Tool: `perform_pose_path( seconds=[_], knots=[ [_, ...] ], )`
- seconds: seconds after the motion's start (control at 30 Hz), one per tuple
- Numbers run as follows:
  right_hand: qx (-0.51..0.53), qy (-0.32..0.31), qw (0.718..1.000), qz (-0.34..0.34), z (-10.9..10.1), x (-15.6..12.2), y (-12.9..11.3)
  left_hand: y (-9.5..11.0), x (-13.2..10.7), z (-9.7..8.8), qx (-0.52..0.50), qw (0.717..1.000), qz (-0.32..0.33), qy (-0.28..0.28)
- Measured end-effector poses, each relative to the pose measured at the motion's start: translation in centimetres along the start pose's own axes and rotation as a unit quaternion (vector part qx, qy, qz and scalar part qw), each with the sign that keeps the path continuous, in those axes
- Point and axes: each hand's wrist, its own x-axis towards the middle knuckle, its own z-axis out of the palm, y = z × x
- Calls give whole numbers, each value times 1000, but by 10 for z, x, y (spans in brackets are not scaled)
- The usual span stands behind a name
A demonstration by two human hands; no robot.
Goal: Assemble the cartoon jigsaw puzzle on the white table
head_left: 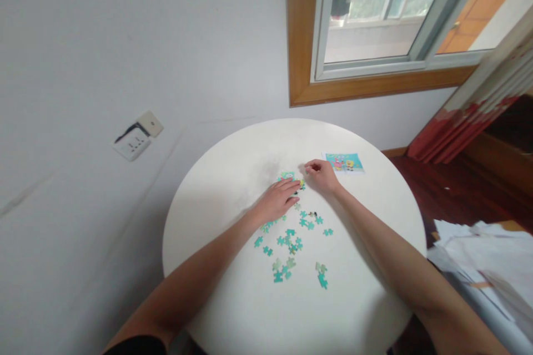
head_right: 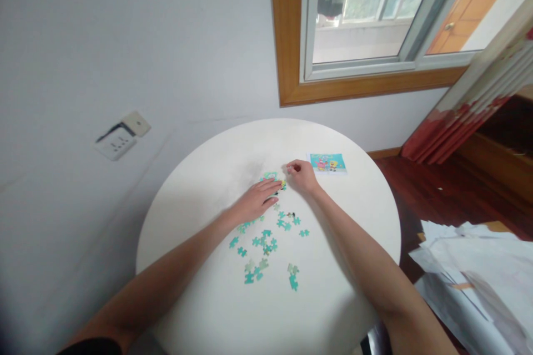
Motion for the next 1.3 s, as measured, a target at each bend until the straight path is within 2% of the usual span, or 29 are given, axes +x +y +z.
perform_pose_path(
  seconds=[0.17,0.3,0.5,0.67,0.77,0.97,1.17,1.3],
  knots=[
    [14,9,998,60,-15,-6,0,1,0,-1,-3,1000,-4,0],
    [12,-27,996,80,-27,-11,-8,0,0,-1,-5,1000,-3,-2],
    [-26,-89,993,75,-36,-13,-19,-1,0,1,-2,1000,-4,-6],
    [-62,-97,992,47,-45,-12,-27,-1,-1,1,-6,1000,-5,-5],
    [-48,-108,991,63,-50,-14,-34,0,0,-1,-12,1000,1,11],
    [-3,-154,985,75,-44,-25,-43,1,0,-7,-30,997,0,68],
    [-49,-193,980,25,-32,-41,-51,1,1,-14,-51,992,-8,116],
    [-53,-197,978,37,-27,-53,-57,1,1,-17,-61,990,-24,124]
  ],
)
